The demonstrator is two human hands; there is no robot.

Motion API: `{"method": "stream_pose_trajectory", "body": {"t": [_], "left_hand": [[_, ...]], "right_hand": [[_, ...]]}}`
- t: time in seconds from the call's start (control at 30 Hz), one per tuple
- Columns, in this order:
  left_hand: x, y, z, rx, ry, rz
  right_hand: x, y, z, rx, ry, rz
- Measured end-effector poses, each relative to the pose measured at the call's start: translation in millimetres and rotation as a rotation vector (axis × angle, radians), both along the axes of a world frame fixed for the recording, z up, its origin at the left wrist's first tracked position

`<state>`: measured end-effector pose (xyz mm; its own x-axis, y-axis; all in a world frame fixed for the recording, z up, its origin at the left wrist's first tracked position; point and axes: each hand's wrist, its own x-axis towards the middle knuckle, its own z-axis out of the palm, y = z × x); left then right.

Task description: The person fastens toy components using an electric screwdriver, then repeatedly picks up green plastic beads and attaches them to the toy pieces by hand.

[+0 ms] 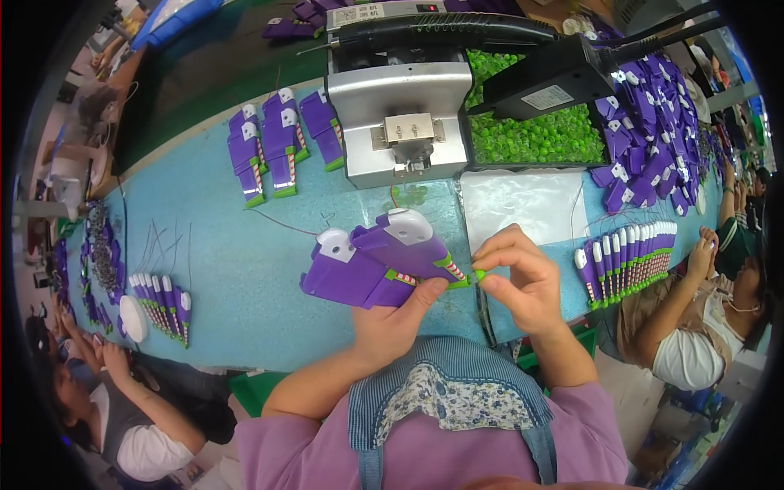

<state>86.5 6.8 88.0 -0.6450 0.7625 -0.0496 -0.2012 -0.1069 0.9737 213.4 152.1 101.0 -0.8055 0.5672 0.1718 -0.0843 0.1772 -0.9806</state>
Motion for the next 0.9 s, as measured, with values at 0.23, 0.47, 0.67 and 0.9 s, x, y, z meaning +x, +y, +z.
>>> {"method": "stream_pose_trajectory", "body": {"t": [0.23, 0.47, 0.67, 0.9], "left_hand": [[3, 1, 0, 0.008, 0.012, 0.016], [-16, -13, -6, 0.006, -0.035, 0.035], [-82, -42, 6, 0.113, -0.322, 0.17], [-197, -48, -12, -0.423, 0.207, 0.482]], "right_hand": [[-2, -10, -7, 0.052, -0.05, -0.02], [-23, -11, -7, 0.049, -0.126, 0.131], [-73, 17, -21, 0.496, -0.135, -0.053], [-89, 14, -41, 0.815, -0.175, -0.083]]}}
